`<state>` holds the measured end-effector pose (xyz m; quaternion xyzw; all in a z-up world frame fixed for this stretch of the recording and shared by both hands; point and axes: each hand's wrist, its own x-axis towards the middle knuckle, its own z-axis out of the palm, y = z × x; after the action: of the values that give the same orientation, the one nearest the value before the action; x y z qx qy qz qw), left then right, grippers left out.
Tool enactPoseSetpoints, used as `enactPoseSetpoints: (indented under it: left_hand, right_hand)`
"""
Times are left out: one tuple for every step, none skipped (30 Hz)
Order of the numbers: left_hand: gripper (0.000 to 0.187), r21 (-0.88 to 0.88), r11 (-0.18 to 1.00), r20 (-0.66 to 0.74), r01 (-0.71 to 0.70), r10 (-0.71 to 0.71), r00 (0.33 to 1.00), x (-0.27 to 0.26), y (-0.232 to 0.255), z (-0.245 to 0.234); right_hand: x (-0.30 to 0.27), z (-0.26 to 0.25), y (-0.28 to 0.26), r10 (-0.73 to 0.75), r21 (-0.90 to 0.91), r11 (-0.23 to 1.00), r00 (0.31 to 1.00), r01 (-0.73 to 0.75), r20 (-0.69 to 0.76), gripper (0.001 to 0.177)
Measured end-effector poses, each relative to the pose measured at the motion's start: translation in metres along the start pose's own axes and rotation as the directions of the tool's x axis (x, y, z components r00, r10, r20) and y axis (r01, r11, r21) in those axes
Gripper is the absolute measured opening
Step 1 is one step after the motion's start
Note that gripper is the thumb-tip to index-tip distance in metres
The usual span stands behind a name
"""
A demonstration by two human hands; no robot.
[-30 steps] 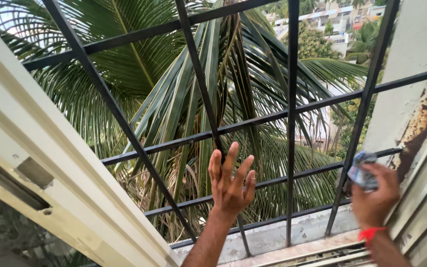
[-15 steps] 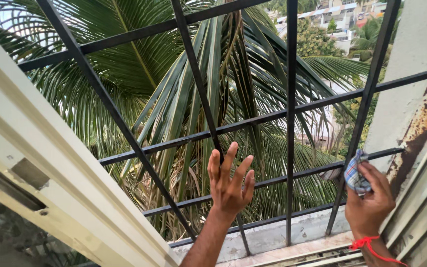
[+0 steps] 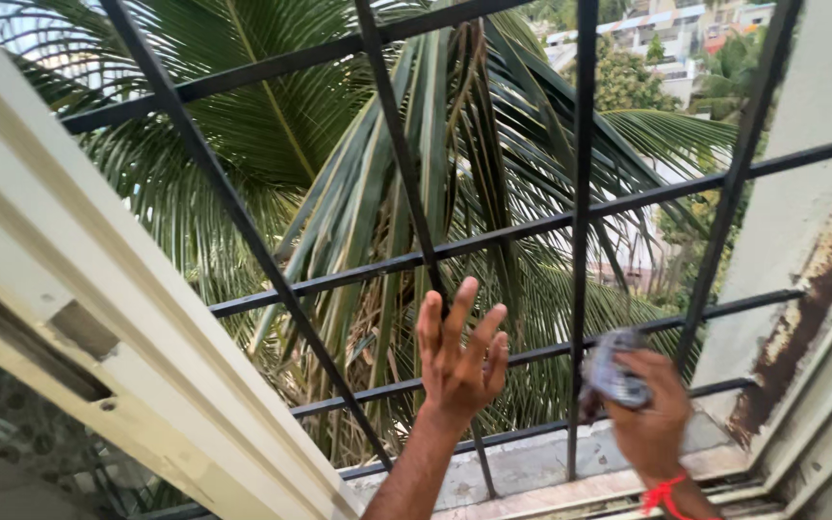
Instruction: The person wipes the horizontal and vertical metal bars of a window grill with a cloth, moving between different sections of the frame.
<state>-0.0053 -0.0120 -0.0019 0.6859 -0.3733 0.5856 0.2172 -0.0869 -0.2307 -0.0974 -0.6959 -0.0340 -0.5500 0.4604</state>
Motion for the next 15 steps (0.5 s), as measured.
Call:
enactPoseSetpoints:
  left_hand:
    - [0.026,-0.002,1.0,0.004,-0.005,0.005,1.0,0.001,-0.001,-0.002]
    - [0.025,0.003,1.0,0.01,-0.004,0.004,1.0,0.0,-0.001,-0.004]
    - [0.025,0.007,1.0,0.015,-0.004,0.004,1.0,0.0,-0.002,-0.005]
    - [0.025,0.006,1.0,0.022,-0.001,0.001,1.0,-0.001,-0.002,-0.005]
    - [0.025,0.013,1.0,0.021,0.003,-0.003,1.0,-0.002,-0.002,-0.004]
    - [0.026,0.014,1.0,0.022,0.001,-0.002,1.0,-0.001,-0.003,-0.003]
    - [0.026,0.015,1.0,0.023,0.0,0.0,1.0,-0.001,-0.003,-0.002]
    - [0.026,0.009,1.0,0.027,0.006,-0.006,1.0,-0.002,-0.002,-0.002]
    - [0.027,0.002,1.0,0.03,0.012,-0.012,0.999,-0.003,-0.001,-0.002]
    - [0.027,-0.001,1.0,0.032,0.017,-0.017,0.999,-0.003,0.0,-0.003]
    - [0.027,-0.006,1.0,0.035,0.015,-0.015,0.999,-0.003,0.0,-0.003]
    - [0.027,-0.006,1.0,0.035,0.016,-0.016,0.999,-0.002,0.0,-0.004]
    - [0.027,-0.005,1.0,0.036,0.017,-0.017,0.999,-0.002,0.0,-0.004]
    - [0.031,-0.015,1.0,0.04,0.021,-0.021,0.999,-0.003,0.0,-0.005]
    - [0.036,-0.025,0.999,0.044,0.026,-0.025,0.999,-0.004,0.0,-0.006]
  right_hand:
    - [0.008,-0.005,0.002,0.069,0.019,0.998,0.994,-0.068,-0.085,0.039]
    - [0.011,-0.007,0.002,0.143,0.039,0.99,0.976,-0.138,-0.165,0.037]
    - [0.015,-0.006,0.002,0.165,0.095,0.984,0.973,-0.151,-0.165,0.045]
    - [0.022,-0.009,0.003,0.188,0.144,0.976,0.968,-0.165,-0.164,0.053]
    - [0.026,-0.011,0.003,0.212,0.193,0.965,0.964,-0.18,-0.162,0.061]
    - [0.024,-0.007,0.0,0.264,0.243,0.941,0.961,-0.237,-0.084,0.057]
    - [0.021,-0.001,-0.004,0.311,0.288,0.911,0.951,-0.297,-0.003,0.054]
    - [0.019,0.0,-0.008,0.351,0.326,0.876,0.933,-0.356,0.076,0.052]
    - [0.014,0.0,-0.015,0.233,0.234,0.941,0.97,-0.244,0.072,0.052]
    - [0.005,0.004,-0.025,0.11,0.144,0.982,0.991,-0.121,0.081,0.052]
    - [-0.001,0.008,-0.035,-0.012,0.053,0.999,0.995,0.007,0.102,0.052]
    - [-0.003,0.01,-0.043,-0.038,0.044,0.998,0.991,0.032,0.13,0.054]
    - [-0.004,0.012,-0.05,-0.063,0.037,0.998,0.985,0.057,0.158,0.055]
    - [-0.006,0.015,-0.056,-0.085,0.032,0.996,0.978,0.08,0.19,0.056]
    - [-0.008,0.023,-0.06,-0.07,0.037,0.997,0.974,0.064,0.216,0.057]
